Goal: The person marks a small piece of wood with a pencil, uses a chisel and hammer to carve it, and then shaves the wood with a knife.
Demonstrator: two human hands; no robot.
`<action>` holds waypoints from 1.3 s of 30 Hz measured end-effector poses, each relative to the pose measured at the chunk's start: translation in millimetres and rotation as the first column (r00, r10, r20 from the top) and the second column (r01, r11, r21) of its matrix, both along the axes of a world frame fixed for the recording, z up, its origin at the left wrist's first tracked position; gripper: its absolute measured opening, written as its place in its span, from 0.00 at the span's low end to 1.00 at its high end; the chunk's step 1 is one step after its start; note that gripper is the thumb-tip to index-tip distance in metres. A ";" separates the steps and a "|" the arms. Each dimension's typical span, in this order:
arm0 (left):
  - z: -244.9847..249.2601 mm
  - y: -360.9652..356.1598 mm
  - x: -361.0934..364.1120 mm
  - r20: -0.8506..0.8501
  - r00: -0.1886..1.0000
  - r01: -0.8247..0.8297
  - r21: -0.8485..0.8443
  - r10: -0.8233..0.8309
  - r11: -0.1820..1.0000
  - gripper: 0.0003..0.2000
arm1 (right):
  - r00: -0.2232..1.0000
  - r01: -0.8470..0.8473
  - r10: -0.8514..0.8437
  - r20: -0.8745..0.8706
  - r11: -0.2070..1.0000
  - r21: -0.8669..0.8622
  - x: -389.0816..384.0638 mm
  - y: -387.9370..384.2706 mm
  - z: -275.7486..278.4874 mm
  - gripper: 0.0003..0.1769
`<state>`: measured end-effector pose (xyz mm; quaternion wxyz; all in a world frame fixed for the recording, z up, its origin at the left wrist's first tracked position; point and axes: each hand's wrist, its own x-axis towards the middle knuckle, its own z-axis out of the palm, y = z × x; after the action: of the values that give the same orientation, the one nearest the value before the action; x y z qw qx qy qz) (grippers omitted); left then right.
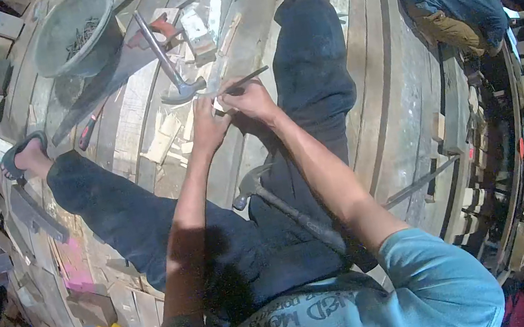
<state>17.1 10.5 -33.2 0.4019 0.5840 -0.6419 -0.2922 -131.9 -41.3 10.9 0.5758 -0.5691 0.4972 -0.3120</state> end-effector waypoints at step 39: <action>-6.1 -1.7 -0.1 0.002 1.000 0.009 -0.001 -0.009 1.000 0.23 | 0.998 -0.009 0.002 -0.068 0.995 -0.097 -1.1 -1.6 -12.2 0.05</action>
<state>17.0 8.8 -39.3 0.4003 0.5813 -0.6449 -0.2932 -133.0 -42.8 -1.3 0.5310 -0.6082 0.4991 -0.3147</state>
